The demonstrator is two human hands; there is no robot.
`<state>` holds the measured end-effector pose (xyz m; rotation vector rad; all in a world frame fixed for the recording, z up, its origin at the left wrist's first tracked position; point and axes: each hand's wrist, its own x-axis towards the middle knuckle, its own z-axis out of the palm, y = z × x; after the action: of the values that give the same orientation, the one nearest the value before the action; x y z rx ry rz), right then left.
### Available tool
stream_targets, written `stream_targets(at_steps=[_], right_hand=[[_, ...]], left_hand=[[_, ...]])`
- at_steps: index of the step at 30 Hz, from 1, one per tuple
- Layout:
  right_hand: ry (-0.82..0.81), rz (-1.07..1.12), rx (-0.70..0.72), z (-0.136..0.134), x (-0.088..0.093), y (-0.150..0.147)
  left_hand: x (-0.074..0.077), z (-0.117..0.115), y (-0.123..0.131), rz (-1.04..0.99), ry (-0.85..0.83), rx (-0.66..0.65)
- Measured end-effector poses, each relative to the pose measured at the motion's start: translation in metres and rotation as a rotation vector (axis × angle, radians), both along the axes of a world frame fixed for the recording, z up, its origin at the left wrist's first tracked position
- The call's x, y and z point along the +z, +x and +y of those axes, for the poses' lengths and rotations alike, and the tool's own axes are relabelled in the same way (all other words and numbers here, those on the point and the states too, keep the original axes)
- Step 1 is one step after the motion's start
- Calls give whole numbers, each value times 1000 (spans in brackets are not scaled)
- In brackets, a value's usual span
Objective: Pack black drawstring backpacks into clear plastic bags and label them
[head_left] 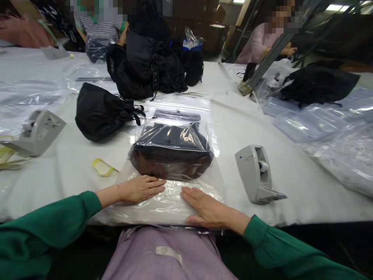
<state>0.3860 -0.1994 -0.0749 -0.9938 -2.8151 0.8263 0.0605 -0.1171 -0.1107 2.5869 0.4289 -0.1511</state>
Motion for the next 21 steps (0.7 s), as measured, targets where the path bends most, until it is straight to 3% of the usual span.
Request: stream_targets(at_steps=[3, 7, 10, 14, 16, 19, 21], right_hand=[[-52, -108, 45, -22, -14, -3], [61, -179, -51, -45, -17, 2], [62, -155, -81, -48, -14, 1], [-20, 63, -205, -30, 2, 1], [27, 128, -315, -15, 14, 2], [217, 111, -424, 8, 29, 3], [392, 40, -437, 19, 36, 2]], left_hand=[[0, -12, -2, -37, -9, 88], [12, -14, 12, -166, -121, 201], [9, -12, 30, -169, -144, 156], [6, -4, 44, -108, -158, 101], [20, 0, 41, -93, -265, 159], [54, -4, 25, -66, -435, 250], [74, -17, 11, -69, -356, 286]])
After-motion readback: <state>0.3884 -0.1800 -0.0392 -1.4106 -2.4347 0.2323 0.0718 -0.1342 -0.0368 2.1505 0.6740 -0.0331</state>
